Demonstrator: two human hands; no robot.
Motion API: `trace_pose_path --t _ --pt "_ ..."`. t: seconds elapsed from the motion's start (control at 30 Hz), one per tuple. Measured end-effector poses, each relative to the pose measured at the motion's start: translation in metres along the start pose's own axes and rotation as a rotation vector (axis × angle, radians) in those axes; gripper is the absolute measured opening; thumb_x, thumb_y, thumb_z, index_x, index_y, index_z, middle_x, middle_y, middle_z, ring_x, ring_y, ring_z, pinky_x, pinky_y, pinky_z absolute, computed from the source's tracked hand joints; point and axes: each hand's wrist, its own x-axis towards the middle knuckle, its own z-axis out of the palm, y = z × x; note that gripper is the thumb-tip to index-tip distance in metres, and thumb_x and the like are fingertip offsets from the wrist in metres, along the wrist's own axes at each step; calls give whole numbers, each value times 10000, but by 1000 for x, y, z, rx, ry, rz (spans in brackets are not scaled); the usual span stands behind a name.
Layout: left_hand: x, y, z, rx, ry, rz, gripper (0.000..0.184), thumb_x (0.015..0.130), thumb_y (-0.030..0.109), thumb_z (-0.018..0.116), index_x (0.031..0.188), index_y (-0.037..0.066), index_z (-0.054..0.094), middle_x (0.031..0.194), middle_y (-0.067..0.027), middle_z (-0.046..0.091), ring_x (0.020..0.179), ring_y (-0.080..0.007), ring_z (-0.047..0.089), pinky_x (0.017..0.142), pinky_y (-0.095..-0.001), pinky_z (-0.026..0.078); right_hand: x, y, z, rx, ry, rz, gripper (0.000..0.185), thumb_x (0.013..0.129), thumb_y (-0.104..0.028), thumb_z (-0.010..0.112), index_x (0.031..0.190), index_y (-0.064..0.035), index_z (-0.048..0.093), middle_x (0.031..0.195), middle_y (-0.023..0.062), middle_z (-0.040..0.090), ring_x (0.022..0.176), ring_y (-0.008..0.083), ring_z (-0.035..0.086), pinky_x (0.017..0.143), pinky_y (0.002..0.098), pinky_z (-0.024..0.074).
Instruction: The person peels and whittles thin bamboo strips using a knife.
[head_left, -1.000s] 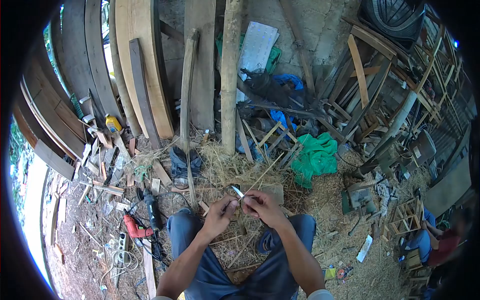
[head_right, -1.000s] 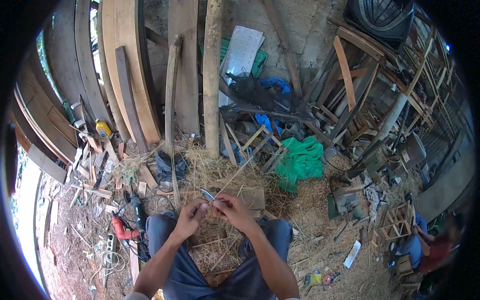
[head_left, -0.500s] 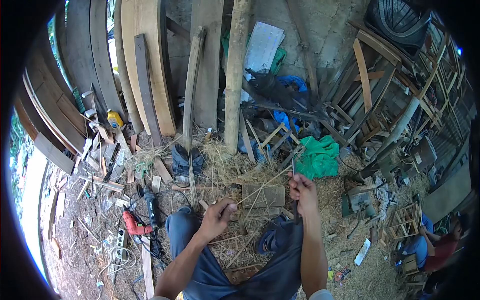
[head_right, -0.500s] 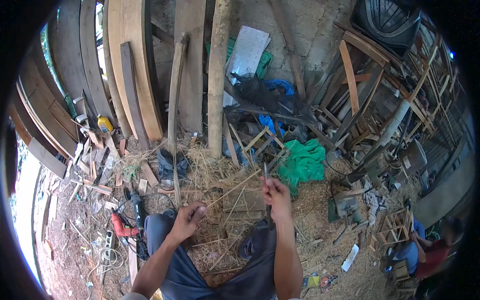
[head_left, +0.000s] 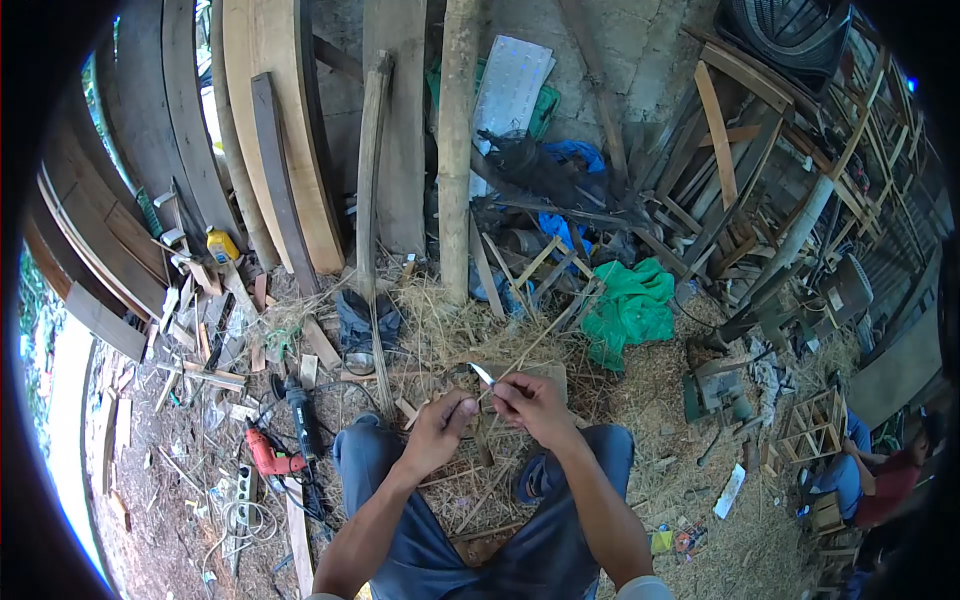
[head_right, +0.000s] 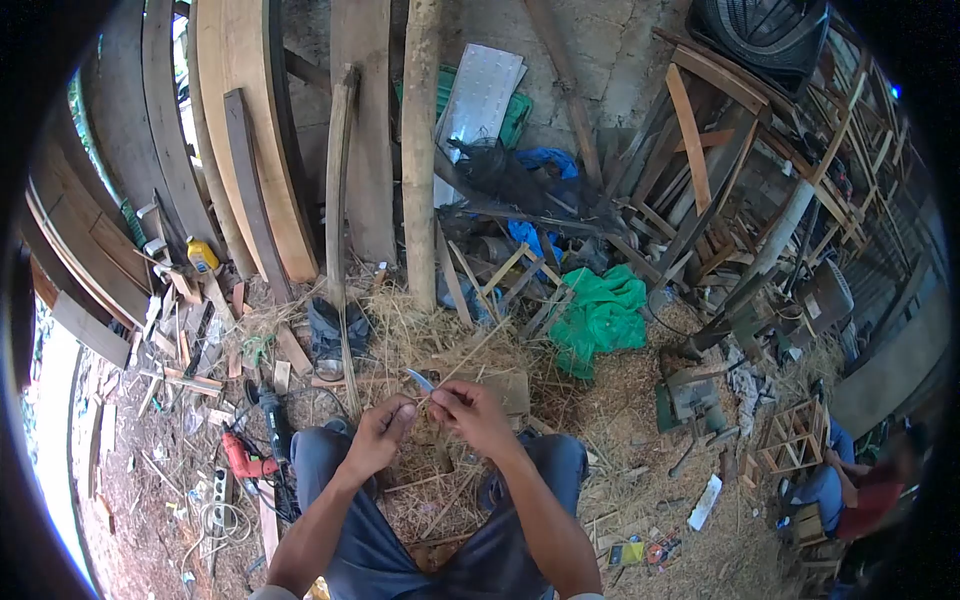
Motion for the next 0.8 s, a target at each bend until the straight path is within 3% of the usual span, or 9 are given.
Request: trace_pose_path --t 0.1,0.17,0.33,0.43,0.5,0.57,0.6,0.73,0.8 --pt "-2 -2 -1 -116 -47 9 231 981 226 478 910 19 553 676 17 470 600 -61 407 560 -240 357 0 -10 -22 6 74 21 176 938 -128 538 997 18 617 673 -9 512 495 29 349 429 191 255" --pt "-6 6 -7 -21 -117 10 229 981 221 478 915 16 557 678 22 468 607 -62 410 567 -241 362 1 -24 -43 98 202 -73 186 935 -140 547 971 26 624 657 -22 499 481 24 331 424 187 249" --pt "-5 8 -12 -56 -156 -34 240 982 234 477 914 21 561 669 29 455 604 -60 407 563 -235 362 -5 -33 -58 56 233 -21 204 928 -155 563 976 35 618 638 -38 477 479 19 325 420 181 245" --pt "-9 5 -23 -116 -169 -128 232 986 218 462 901 24 557 668 8 468 602 -81 431 579 -245 382 -6 -31 -94 178 321 -159 206 926 -167 572 984 26 612 657 -34 489 484 21 336 422 179 257" --pt "-7 6 -27 -165 -171 -198 218 988 196 450 902 24 553 677 -14 494 607 -103 460 599 -257 404 -5 -34 -109 304 504 -311 226 918 -193 589 992 20 605 683 -24 505 495 23 356 420 179 269" --pt "1 8 -31 -517 -136 -232 200 990 204 451 942 31 540 672 -10 486 606 -96 454 569 -251 384 -6 -25 -101 273 476 -292 218 922 -196 583 1005 5 598 710 -12 520 502 33 385 417 184 280" --pt "11 -8 -26 -617 -123 -143 173 978 193 483 975 27 532 686 -19 502 605 -104 458 550 -257 379 -4 -19 -88 252 406 -237 206 926 -196 577 1000 -5 598 714 -4 524 501 39 397 416 187 286" --pt "44 10 -14 -617 -80 -96 164 953 197 537 977 35 541 758 -16 543 672 -82 515 600 -237 436 8 -8 -34 118 250 -160 189 955 -213 527 953 -29 569 745 25 543 495 56 422 411 199 298" --pt "58 7 -11 -556 -12 -214 146 925 158 582 986 29 550 879 -30 585 761 -105 571 667 -266 499 14 -5 -17 -49 235 -136 211 975 -239 484 942 -41 548 758 29 543 492 62 430 410 207 313"
